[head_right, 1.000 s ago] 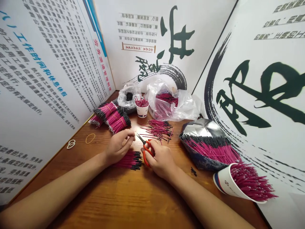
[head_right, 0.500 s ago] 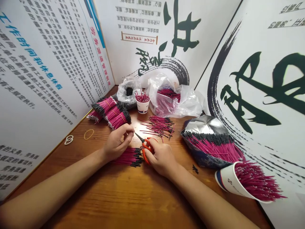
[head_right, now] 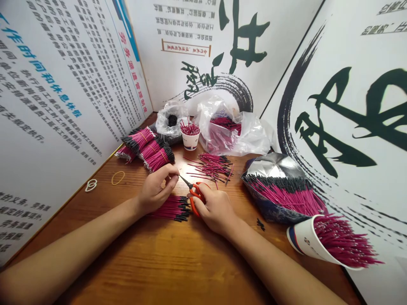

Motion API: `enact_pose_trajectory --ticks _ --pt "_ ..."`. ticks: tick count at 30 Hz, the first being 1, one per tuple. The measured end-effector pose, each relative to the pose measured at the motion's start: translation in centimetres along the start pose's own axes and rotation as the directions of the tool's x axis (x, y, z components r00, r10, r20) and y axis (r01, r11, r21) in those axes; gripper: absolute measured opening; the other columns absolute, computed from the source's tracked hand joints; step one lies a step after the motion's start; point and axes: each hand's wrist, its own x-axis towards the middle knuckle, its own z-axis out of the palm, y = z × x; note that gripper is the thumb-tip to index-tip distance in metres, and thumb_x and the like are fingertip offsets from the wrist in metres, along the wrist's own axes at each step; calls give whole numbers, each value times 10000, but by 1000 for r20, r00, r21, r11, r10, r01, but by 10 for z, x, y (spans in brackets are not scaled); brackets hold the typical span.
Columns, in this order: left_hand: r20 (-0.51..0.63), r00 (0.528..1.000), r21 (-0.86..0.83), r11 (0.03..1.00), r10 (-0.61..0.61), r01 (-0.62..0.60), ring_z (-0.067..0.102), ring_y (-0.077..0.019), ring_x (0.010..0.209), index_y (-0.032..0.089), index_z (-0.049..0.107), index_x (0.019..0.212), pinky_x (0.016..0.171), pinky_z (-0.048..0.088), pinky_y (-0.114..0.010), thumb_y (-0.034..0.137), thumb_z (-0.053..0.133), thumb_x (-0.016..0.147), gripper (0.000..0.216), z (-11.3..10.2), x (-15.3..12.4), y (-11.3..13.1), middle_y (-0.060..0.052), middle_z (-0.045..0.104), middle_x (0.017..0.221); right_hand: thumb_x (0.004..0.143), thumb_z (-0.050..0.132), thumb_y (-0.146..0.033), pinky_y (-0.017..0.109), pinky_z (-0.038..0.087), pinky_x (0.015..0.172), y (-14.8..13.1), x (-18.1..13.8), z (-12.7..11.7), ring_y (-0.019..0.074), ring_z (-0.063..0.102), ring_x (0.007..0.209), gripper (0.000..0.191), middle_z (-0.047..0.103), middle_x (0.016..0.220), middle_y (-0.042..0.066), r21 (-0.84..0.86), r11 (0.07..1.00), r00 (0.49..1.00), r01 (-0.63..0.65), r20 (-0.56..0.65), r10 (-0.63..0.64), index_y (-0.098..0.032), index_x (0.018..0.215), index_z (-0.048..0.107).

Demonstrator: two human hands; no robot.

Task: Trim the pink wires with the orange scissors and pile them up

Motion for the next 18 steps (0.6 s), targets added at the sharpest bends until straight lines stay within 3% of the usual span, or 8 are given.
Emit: enact_pose_trajectory --ticks 18 --pt "14 1000 1 1000 -19 19 510 -107 680 186 511 918 663 433 -230 192 448 955 73 0 -1 0 8 547 772 920 501 -307 240 283 533 -1 0 0 112 388 501 191 506 593 -42 49 999 1000 12 -16 -11 -212 755 492"
